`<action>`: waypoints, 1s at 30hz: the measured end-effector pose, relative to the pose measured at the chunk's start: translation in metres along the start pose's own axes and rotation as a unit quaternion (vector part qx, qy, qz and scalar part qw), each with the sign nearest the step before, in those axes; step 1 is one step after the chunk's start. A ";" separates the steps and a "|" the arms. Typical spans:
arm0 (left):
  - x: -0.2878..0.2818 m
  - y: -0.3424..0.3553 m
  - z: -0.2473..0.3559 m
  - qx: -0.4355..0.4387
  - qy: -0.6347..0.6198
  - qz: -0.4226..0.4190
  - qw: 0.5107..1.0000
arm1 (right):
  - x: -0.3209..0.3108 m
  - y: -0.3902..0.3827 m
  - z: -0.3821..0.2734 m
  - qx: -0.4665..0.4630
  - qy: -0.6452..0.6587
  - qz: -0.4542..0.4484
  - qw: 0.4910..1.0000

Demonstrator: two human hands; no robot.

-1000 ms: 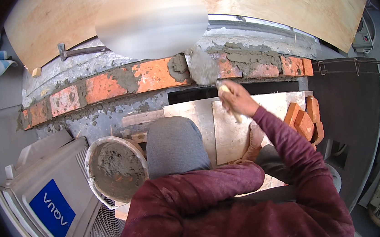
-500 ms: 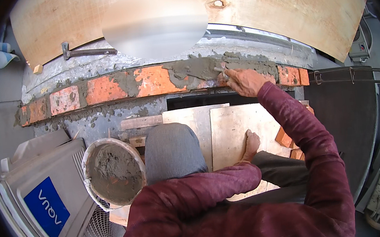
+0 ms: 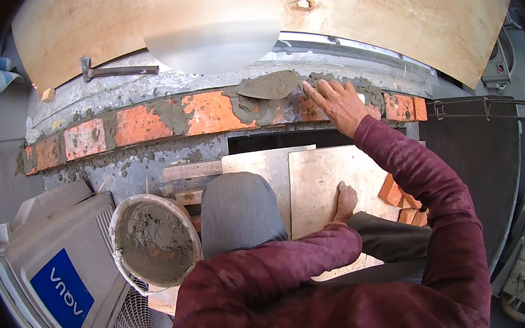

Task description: The person applies mortar to a row of bricks using a trowel and places additional bricks on top to build a wall.

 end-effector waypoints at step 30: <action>-0.001 0.016 -0.017 -0.001 0.051 -0.045 0.998 | 0.047 -0.155 0.122 0.091 0.062 -0.099 0.989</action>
Point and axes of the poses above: each hand's wrist, its own y-axis towards the middle knuckle, its own x-axis out of the palm, z = x × y, the point moved 2 cm from there along y, towards the middle knuckle, and after that the axes turned 1 degree about -x, right-handed, at the moved point
